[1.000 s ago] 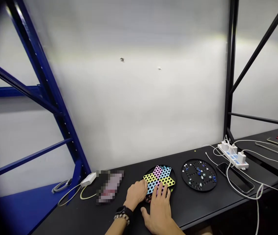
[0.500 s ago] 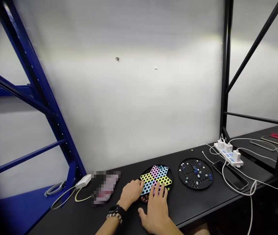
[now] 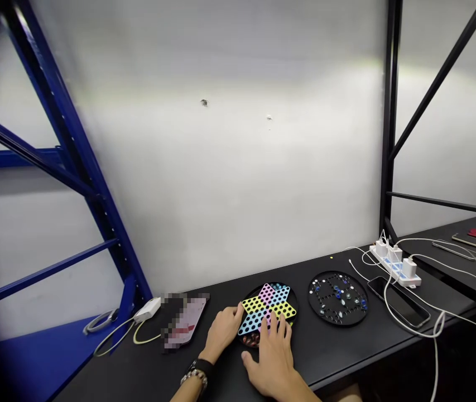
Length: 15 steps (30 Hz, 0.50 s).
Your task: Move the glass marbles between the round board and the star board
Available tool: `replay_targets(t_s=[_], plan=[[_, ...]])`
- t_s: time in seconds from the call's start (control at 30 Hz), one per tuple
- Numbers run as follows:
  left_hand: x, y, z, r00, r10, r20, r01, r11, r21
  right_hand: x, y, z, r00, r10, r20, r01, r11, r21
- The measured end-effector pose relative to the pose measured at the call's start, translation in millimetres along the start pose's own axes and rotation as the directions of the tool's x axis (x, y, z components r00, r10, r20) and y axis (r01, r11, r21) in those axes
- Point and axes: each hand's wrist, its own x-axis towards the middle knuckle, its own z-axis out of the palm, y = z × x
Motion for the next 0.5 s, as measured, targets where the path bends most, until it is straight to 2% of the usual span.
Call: replay_targets(t_s=[0.23, 0.3, 0.37, 0.43, 0.47, 0.5], plan=[[4.7, -7.3, 2.3, 1.000, -0.006, -0.023, 0.001, 0.984, -0.175, -0.6, 3.0, -1.3, 1.000, 0.007, -0.005, -0.007, 0.999, 0.051], [5.5, -7.6, -2.7, 0.999, -0.004, -0.054, -0.008, 0.975, -0.220, -0.4, 1.4, -6.3, 0.998, 0.030, -0.058, -0.021, 0.988, 0.154], [2.4, -2.4, -12.1, 0.995, 0.009, -0.094, -0.034, 0.965, -0.260, 1.9, -3.3, -16.2, 0.983, 0.068, -0.173, -0.009, 0.946, 0.325], [-7.1, 10.7, -23.9, 0.988, 0.036, -0.148, -0.079, 0.952, -0.295, 7.0, -11.2, -29.4, 0.966, 0.141, -0.216, 0.008, 0.822, 0.570], [-14.3, 20.1, -29.7, 0.979, 0.065, -0.195, -0.127, 0.937, -0.325, 10.2, -15.9, -35.9, 0.971, 0.176, -0.163, -0.011, 0.712, 0.702], [-22.6, 30.7, -34.9, 0.967, 0.123, -0.222, -0.194, 0.921, -0.338, 13.7, -20.5, -41.5, 0.981, 0.188, -0.054, -0.064, 0.572, 0.818]])
